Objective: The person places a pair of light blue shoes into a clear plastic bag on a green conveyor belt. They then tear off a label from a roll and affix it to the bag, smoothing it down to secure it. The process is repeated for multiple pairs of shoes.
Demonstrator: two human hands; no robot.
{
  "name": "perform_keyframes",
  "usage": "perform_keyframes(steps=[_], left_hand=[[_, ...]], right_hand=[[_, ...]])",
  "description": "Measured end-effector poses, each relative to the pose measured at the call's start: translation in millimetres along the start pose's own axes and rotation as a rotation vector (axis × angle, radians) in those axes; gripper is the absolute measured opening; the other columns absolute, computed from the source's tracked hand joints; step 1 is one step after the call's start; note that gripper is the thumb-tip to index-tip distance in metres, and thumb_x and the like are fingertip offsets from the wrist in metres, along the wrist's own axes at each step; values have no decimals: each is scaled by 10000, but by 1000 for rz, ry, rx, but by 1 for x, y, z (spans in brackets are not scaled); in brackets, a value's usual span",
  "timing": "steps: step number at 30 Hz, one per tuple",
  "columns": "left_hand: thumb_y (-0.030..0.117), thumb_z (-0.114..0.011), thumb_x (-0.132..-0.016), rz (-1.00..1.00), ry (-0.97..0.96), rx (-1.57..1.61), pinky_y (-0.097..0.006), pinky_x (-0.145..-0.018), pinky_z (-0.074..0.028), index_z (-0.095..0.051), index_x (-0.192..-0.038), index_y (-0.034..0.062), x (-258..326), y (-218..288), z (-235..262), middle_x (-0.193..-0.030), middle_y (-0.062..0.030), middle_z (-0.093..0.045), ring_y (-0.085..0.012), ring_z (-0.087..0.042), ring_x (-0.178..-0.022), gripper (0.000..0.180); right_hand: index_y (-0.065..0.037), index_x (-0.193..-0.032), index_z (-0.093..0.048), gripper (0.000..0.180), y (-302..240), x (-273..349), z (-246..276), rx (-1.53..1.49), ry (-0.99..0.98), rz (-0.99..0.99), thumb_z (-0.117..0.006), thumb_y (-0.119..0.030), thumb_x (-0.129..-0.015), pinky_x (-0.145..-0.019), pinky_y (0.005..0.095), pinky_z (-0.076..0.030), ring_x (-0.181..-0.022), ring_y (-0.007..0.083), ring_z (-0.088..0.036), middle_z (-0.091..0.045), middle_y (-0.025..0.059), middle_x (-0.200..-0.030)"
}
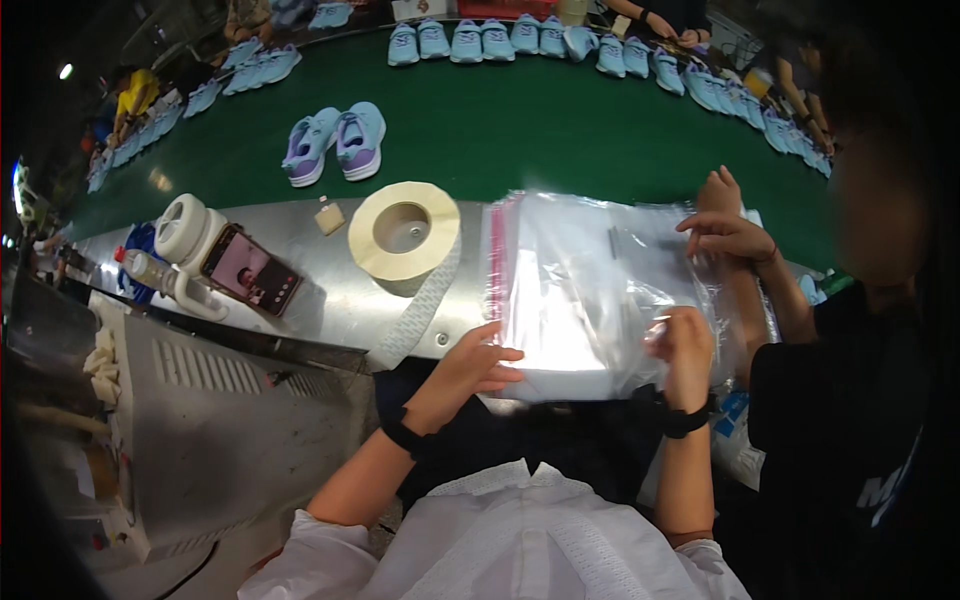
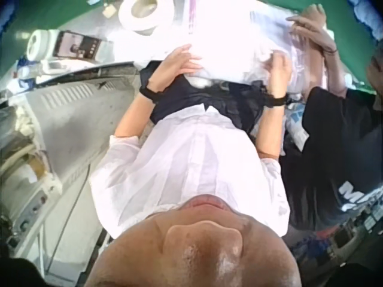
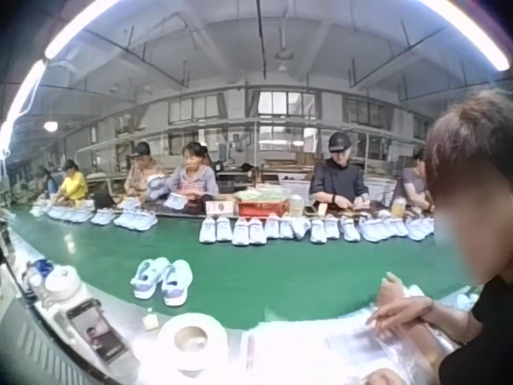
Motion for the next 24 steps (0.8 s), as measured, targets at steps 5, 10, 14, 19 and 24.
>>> perform_keyframes(steps=[5,10,14,19,24], left_hand=[[150,-579,-896,-369,408,-311,-247,-634,-477,-395,-1277,2,21,20,32,-1006,-95,-571,-123,-565,-715,448],[167,-695,-748,-298,835,-1099,-334,-632,-475,-555,-1121,28,54,54,68,-950,-79,-598,-200,-568,-692,422],[201,-704,-718,-345,699,-1339,-392,-669,-481,-649,-928,59,60,45,67,-808,-88,-641,-261,-580,-798,260],[203,-649,-819,-215,350,-690,-277,-519,-438,-603,-791,25,41,25,66,-727,-52,-628,-148,-565,-563,186],[103,-559,-887,47,136,-115,-176,-517,-421,-535,-922,50,30,34,25,-726,-32,-595,-70,-524,-549,67]], right_hand=[[-53,-805,-547,164,-3,18,103,1377,551,302,-538,-199,-879,-526,365,-451,-581,265,-601,-580,92,-641],[-103,-1042,-499,236,23,49,126,1500,609,134,-576,-235,-861,-532,404,-457,-573,312,-594,-570,92,-625],[-32,-1067,-502,276,-8,88,51,1097,335,418,-623,-95,-827,-491,334,-434,-515,232,-557,-535,73,-599],[-19,-916,-609,115,-7,91,-77,562,-532,297,-628,-91,-830,-541,268,-448,-606,191,-574,-579,79,-726],[7,-1024,-599,197,32,85,-151,119,-825,-91,-560,-141,-899,-664,214,-421,-750,78,-511,-582,20,-915]])
Point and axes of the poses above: each hand's wrist, its own x-axis away from the middle knuckle, its own z-axis out of the back of the hand, y = z × x, the point moved 5 cm from there along -x, towards the middle knuckle
